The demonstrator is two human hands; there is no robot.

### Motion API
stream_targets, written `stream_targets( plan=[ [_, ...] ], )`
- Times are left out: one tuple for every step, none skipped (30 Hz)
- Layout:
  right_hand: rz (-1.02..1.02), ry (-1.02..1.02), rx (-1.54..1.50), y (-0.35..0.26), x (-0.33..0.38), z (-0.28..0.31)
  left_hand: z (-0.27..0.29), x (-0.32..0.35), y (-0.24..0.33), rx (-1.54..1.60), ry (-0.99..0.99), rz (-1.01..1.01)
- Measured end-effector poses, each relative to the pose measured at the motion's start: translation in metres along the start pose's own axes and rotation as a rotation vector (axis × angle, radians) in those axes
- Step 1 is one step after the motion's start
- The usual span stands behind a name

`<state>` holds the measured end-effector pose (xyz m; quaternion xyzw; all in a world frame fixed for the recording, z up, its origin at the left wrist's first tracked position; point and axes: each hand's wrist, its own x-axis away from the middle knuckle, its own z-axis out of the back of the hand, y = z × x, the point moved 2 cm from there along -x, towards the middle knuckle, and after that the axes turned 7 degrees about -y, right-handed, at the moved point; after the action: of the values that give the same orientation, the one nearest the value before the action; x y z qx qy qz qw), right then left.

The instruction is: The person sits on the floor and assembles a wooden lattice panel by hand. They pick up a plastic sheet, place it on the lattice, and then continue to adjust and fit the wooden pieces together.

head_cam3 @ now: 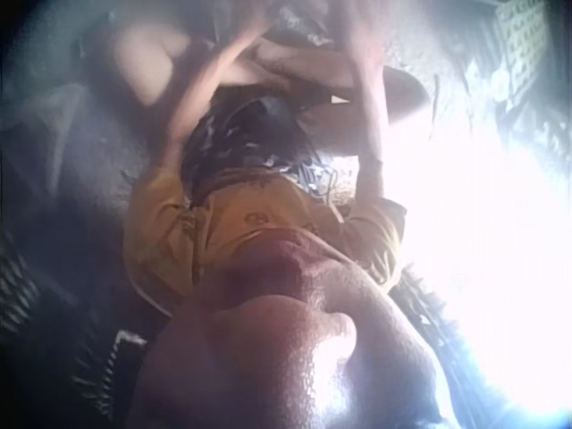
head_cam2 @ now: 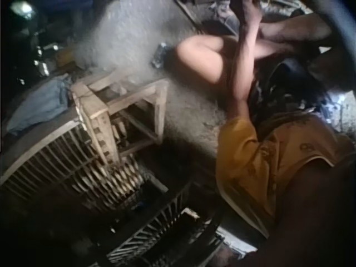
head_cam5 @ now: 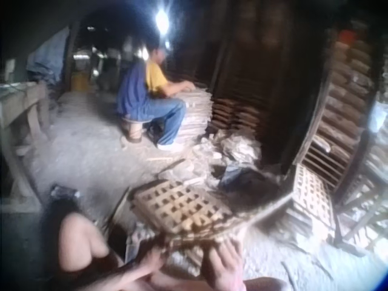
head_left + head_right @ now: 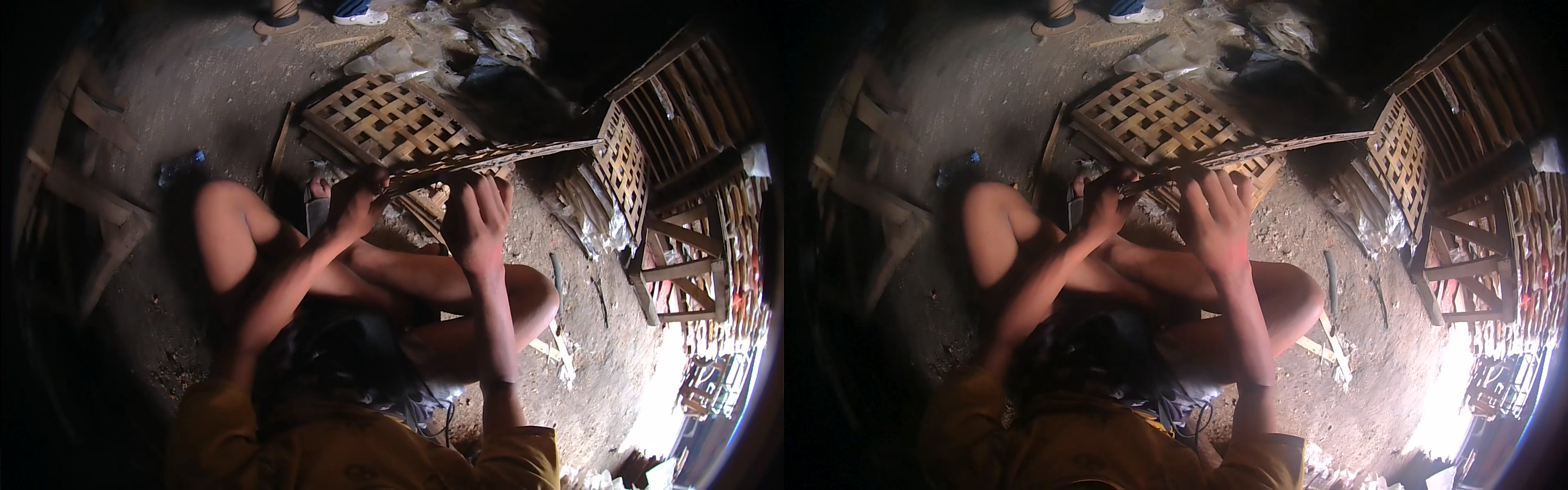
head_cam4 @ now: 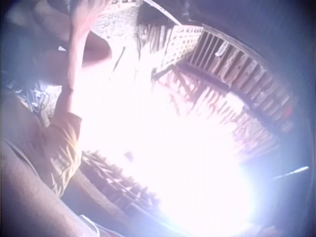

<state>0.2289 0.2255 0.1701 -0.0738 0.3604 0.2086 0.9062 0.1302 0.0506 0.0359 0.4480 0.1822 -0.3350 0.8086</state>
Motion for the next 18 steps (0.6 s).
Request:
stream_targets(
  plan=[
    [0.001, 0.015, 0.009, 0.001, 0.002, 0.001, 0.000, 0.000, 0.002, 0.010, -0.006, 0.000],
    [0.020, 0.080, 0.005, 0.002, 0.002, 0.000, -0.001, 0.001, 0.002, 0.017, -0.011, 0.004],
    [0.013, 0.020, 0.004, 0.004, 0.000, 0.000, -0.001, 0.000, 0.003, 0.024, -0.015, 0.009],
    [0.005, -0.041, 0.003, 0.004, -0.003, -0.001, -0.001, -0.002, 0.001, 0.025, -0.004, -0.016],
    [-0.008, -0.101, 0.000, 0.002, -0.005, -0.002, -0.001, -0.001, 0.000, 0.027, 0.001, -0.040],
    [0.049, -0.030, 0.011, 0.003, -0.005, -0.011, -0.001, 0.000, -0.002, 0.029, 0.007, -0.065],
    [0.009, -0.035, 0.002, 0.003, -0.001, -0.008, -0.003, 0.001, -0.002, 0.041, 0.018, -0.076],
    [-0.027, -0.038, -0.010, 0.003, 0.000, -0.004, -0.003, 0.002, -0.001, 0.047, 0.032, -0.086],
    [-0.063, -0.041, -0.023, 0.001, -0.001, -0.001, -0.003, 0.002, 0.000, 0.054, 0.046, -0.096],
    [-0.044, 0.107, -0.064, 0.000, -0.007, 0.002, -0.001, 0.001, -0.002, 0.044, 0.031, -0.085],
    [-0.061, 0.088, -0.075, -0.003, -0.010, 0.006, -0.002, 0.002, -0.003, 0.035, 0.020, -0.069],
    [-0.078, 0.068, -0.086, -0.006, -0.010, 0.009, -0.002, 0.003, -0.005, 0.027, 0.009, -0.053],
    [-0.095, 0.049, -0.097, -0.007, -0.011, 0.010, -0.001, 0.004, -0.006, -0.002, 0.018, -0.042],
    [-0.052, -0.027, -0.063, -0.004, -0.007, 0.005, -0.001, 0.003, -0.006, -0.020, 0.021, -0.039],
    [-0.059, 0.006, -0.093, -0.004, -0.007, -0.005, -0.002, 0.001, -0.005, -0.038, 0.023, -0.035],
    [-0.044, 0.007, -0.062, -0.002, -0.004, -0.004, -0.004, 0.001, -0.003, -0.043, 0.025, -0.032],
    [-0.027, 0.010, -0.036, -0.002, -0.005, -0.002, -0.003, 0.000, 0.001, -0.054, 0.027, -0.029],
    [-0.033, 0.038, -0.042, -0.002, -0.006, 0.001, -0.001, 0.000, 0.004, -0.065, 0.030, -0.027]
  ],
)
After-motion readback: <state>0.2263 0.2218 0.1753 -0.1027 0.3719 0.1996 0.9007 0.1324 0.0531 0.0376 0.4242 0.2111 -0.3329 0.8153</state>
